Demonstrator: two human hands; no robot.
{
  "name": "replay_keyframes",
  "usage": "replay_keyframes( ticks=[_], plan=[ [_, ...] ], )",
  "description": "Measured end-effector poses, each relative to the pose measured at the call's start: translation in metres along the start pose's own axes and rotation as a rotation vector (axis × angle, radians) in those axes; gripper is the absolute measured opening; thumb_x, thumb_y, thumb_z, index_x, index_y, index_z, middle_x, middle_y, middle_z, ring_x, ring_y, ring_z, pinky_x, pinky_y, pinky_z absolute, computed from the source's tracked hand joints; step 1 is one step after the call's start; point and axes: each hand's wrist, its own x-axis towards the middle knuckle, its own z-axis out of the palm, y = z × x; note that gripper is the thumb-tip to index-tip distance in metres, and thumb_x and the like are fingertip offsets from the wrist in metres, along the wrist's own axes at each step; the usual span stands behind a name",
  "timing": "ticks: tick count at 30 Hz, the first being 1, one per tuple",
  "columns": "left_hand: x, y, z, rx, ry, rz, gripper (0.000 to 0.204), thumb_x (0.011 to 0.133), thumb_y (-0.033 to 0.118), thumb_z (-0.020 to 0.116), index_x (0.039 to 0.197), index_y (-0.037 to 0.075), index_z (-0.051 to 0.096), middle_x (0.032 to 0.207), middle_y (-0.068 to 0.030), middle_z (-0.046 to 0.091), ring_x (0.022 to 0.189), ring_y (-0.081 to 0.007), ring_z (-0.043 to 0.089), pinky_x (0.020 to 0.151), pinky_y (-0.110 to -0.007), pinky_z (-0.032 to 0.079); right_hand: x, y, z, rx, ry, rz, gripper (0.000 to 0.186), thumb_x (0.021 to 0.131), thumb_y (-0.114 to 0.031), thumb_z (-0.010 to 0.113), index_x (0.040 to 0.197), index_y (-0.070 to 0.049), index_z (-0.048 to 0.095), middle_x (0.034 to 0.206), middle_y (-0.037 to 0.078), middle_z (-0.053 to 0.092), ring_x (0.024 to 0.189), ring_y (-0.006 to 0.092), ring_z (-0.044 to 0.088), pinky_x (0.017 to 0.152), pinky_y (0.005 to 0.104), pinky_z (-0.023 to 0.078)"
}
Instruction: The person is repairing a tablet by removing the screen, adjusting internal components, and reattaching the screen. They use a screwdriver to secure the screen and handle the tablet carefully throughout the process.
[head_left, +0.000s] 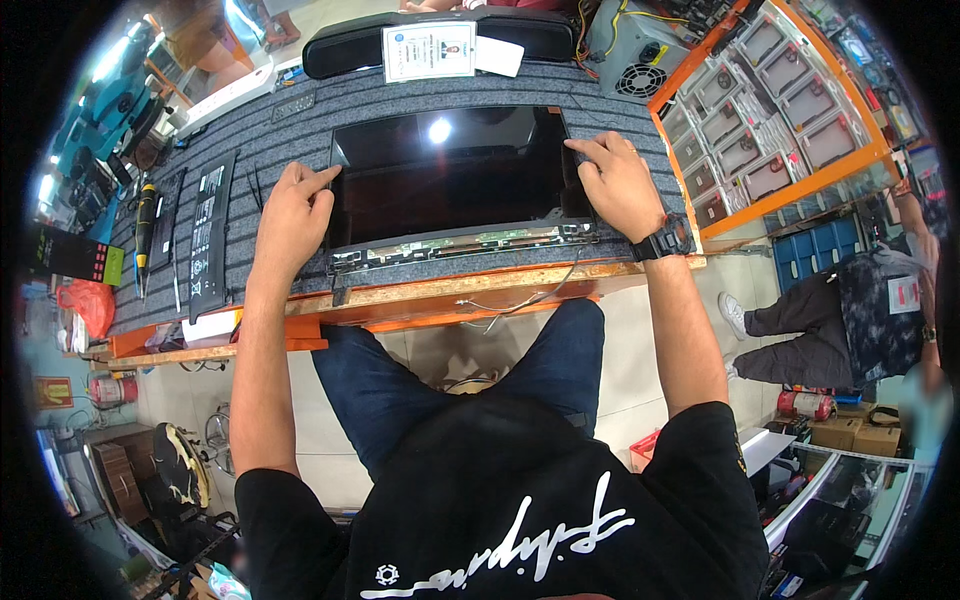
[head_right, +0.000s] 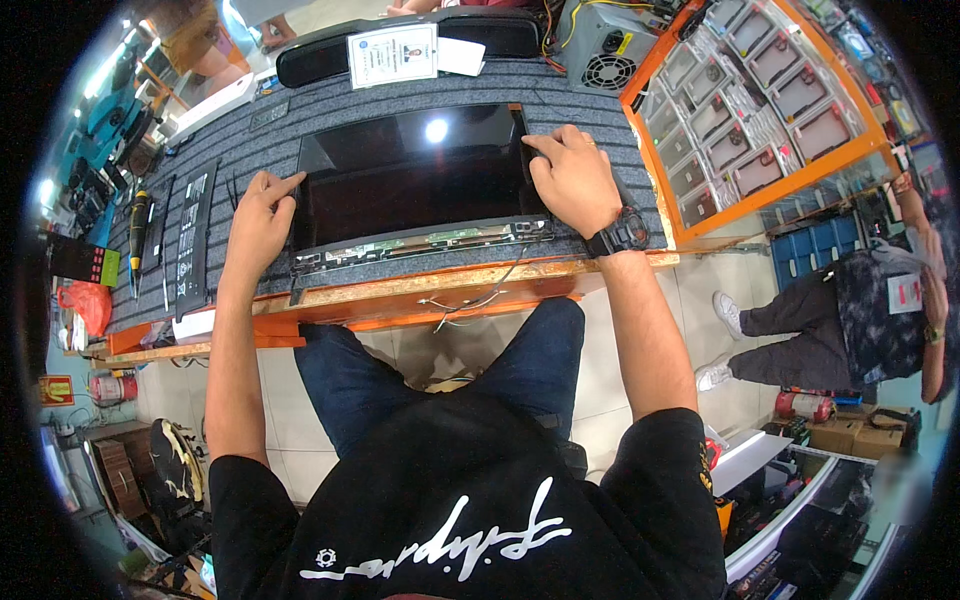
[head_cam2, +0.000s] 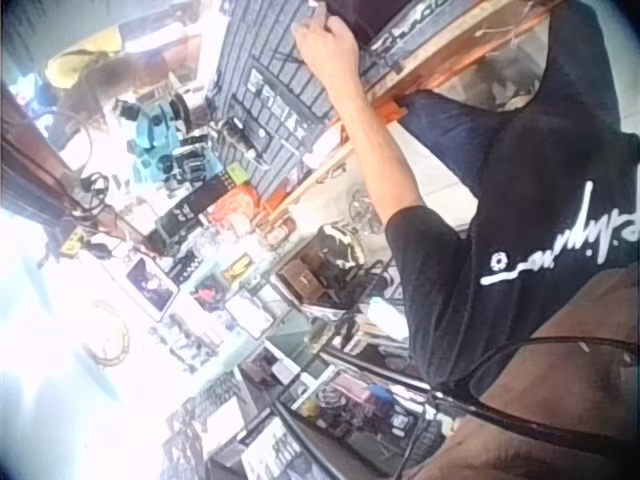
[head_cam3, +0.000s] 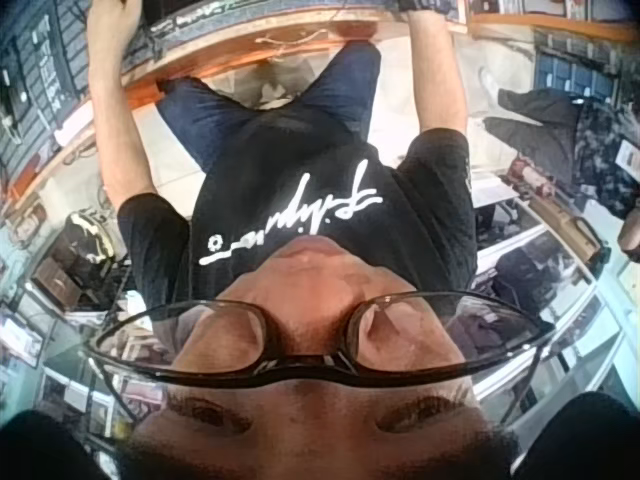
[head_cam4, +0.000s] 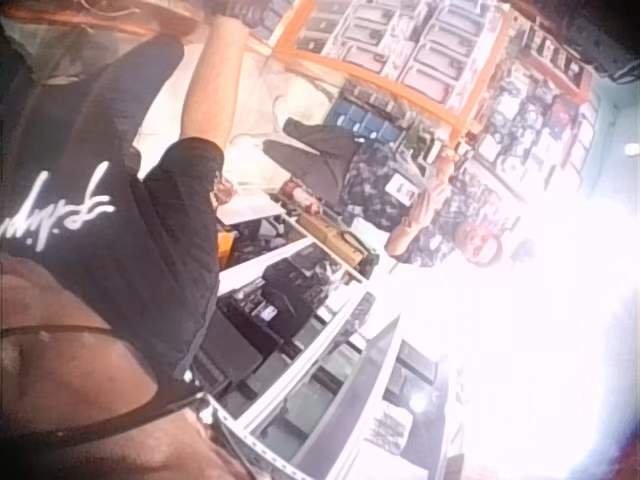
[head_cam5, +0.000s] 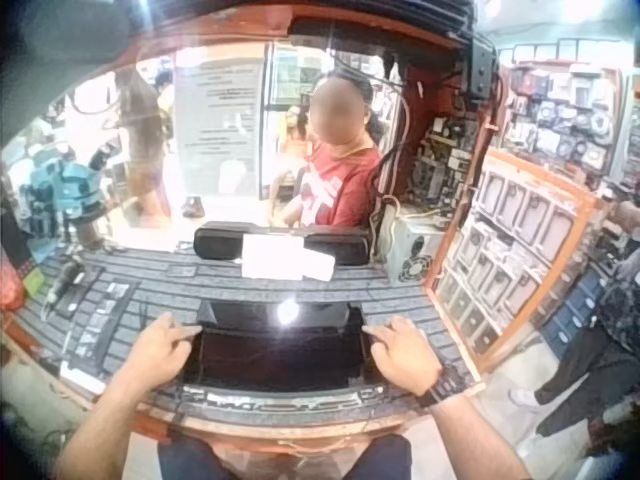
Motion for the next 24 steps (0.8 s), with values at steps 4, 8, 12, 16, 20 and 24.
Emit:
replay_keyframes(
  ticks=[4, 8, 12, 16, 20, 24],
  plan=[
    [0.001, -0.006, -0.001, -0.012, -0.009, 0.033, 0.039, 0.090, 0.004, 0.052, 0.125, 0.002, 0.071, 0.091, -0.0136, 0.052, 0.086, -0.0280, 0.057, 0.084, -0.036, 0.048, 0.001, -0.003, -0.001, -0.009, -0.012, 0.011, 0.035, 0.092, -0.019, 0.054, 0.120, -0.012, 0.073, 0.111, 0.013, 0.065, 0.109, 0.0323, 0.062, 0.092, 0.0481, 0.048],
    [-0.003, -0.009, -0.008, -0.080, -0.014, 0.050, 0.040, 0.089, 0.002, 0.052, 0.124, 0.002, 0.072, 0.090, -0.0131, 0.051, 0.085, -0.0262, 0.056, 0.083, -0.035, 0.047, -0.007, -0.001, -0.008, 0.129, 0.018, -0.002, 0.033, 0.091, -0.017, 0.053, 0.115, -0.011, 0.075, 0.111, 0.013, 0.067, 0.107, 0.0321, 0.064, 0.092, 0.0472, 0.050],
    [-0.009, -0.003, -0.008, -0.077, -0.037, 0.038, 0.040, 0.088, 0.001, 0.053, 0.123, 0.001, 0.072, 0.090, -0.0126, 0.051, 0.085, -0.0253, 0.055, 0.083, -0.034, 0.047, -0.015, -0.004, -0.011, 0.087, 0.005, -0.013, 0.032, 0.090, -0.015, 0.053, 0.112, -0.011, 0.077, 0.111, 0.012, 0.067, 0.107, 0.0322, 0.064, 0.091, 0.0472, 0.050],
    [-0.010, -0.004, -0.008, -0.041, -0.051, 0.041, 0.040, 0.088, 0.000, 0.053, 0.123, 0.002, 0.072, 0.090, -0.0120, 0.051, 0.085, -0.0253, 0.056, 0.083, -0.034, 0.047, -0.016, -0.004, -0.010, 0.053, 0.020, -0.032, 0.031, 0.090, -0.014, 0.053, 0.111, -0.010, 0.077, 0.111, 0.012, 0.067, 0.106, 0.0319, 0.064, 0.091, 0.0476, 0.050],
    [-0.013, -0.002, -0.011, -0.038, -0.025, 0.064, 0.040, 0.088, -0.001, 0.053, 0.122, 0.002, 0.072, 0.090, -0.0114, 0.051, 0.085, -0.0243, 0.055, 0.083, -0.033, 0.047, -0.016, -0.005, -0.013, 0.095, 0.011, -0.030, 0.032, 0.091, -0.014, 0.053, 0.112, -0.011, 0.077, 0.114, 0.011, 0.067, 0.108, 0.0312, 0.064, 0.091, 0.0466, 0.049],
    [-0.022, 0.000, -0.016, -0.084, -0.035, 0.030, 0.040, 0.087, -0.003, 0.053, 0.122, 0.001, 0.073, 0.090, -0.0115, 0.051, 0.085, -0.0233, 0.055, 0.082, -0.032, 0.047, -0.029, -0.008, -0.021, 0.137, -0.017, 0.018, 0.033, 0.092, -0.015, 0.053, 0.115, -0.011, 0.076, 0.119, 0.012, 0.065, 0.113, 0.0306, 0.062, 0.094, 0.0463, 0.046]
  ],
)
